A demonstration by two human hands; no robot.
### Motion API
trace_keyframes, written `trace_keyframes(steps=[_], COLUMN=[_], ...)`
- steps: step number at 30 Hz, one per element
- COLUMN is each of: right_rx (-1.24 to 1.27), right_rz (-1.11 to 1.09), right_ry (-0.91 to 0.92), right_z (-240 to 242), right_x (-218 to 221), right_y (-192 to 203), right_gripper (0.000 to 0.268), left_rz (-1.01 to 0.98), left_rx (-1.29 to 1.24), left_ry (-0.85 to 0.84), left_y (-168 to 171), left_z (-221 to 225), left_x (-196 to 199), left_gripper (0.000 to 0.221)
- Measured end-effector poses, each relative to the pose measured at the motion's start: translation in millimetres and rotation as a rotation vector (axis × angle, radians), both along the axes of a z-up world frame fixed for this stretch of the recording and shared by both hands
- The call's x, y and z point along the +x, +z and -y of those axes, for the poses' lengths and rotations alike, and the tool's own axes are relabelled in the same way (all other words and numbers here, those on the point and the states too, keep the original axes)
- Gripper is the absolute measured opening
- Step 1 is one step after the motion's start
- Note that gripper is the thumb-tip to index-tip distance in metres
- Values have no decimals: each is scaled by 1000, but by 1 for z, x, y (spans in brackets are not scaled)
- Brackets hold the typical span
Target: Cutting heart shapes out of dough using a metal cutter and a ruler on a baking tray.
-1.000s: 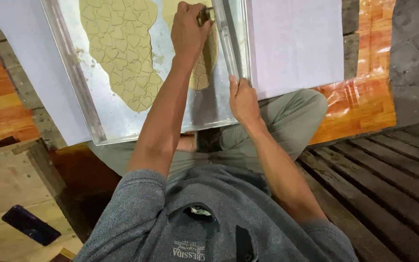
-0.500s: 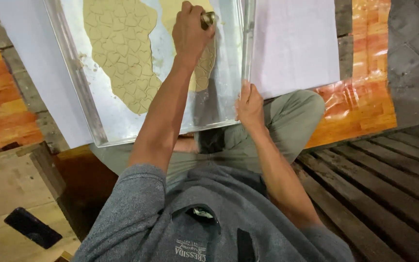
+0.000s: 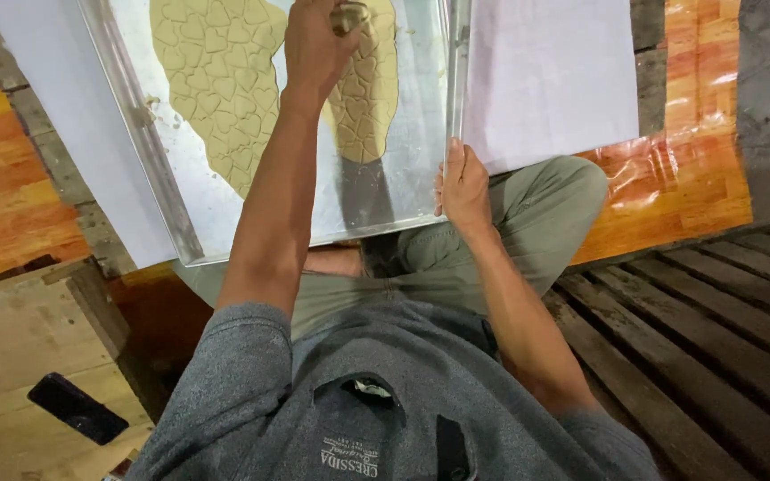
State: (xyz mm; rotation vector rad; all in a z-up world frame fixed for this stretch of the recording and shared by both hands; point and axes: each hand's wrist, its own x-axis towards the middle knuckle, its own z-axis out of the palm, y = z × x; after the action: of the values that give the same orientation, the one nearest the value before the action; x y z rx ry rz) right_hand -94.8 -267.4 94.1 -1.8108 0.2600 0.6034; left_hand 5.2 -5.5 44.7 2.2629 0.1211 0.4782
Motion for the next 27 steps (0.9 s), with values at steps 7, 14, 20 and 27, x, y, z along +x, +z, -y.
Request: trace_keyframes(steps=[7,14,20,27], right_rx=[6,33,6,39], right_rz=[-14,71,2,24], right_ry=[4,16,18,31], right_z=[0,1,0,1], right_x=[0,1,0,0], right_y=[3,-6,-1,1], right_gripper=[47,48,46,44], left_rz=[-70,5,-122,-118], left_rx=[-122,24,173,2], left_ry=[-36,57,170,-65], left_y=[-3,-5,-14,-37], left_z=[2,5,22,-8], left_x=[2,0,7,10], left_gripper=[22,22,33,28])
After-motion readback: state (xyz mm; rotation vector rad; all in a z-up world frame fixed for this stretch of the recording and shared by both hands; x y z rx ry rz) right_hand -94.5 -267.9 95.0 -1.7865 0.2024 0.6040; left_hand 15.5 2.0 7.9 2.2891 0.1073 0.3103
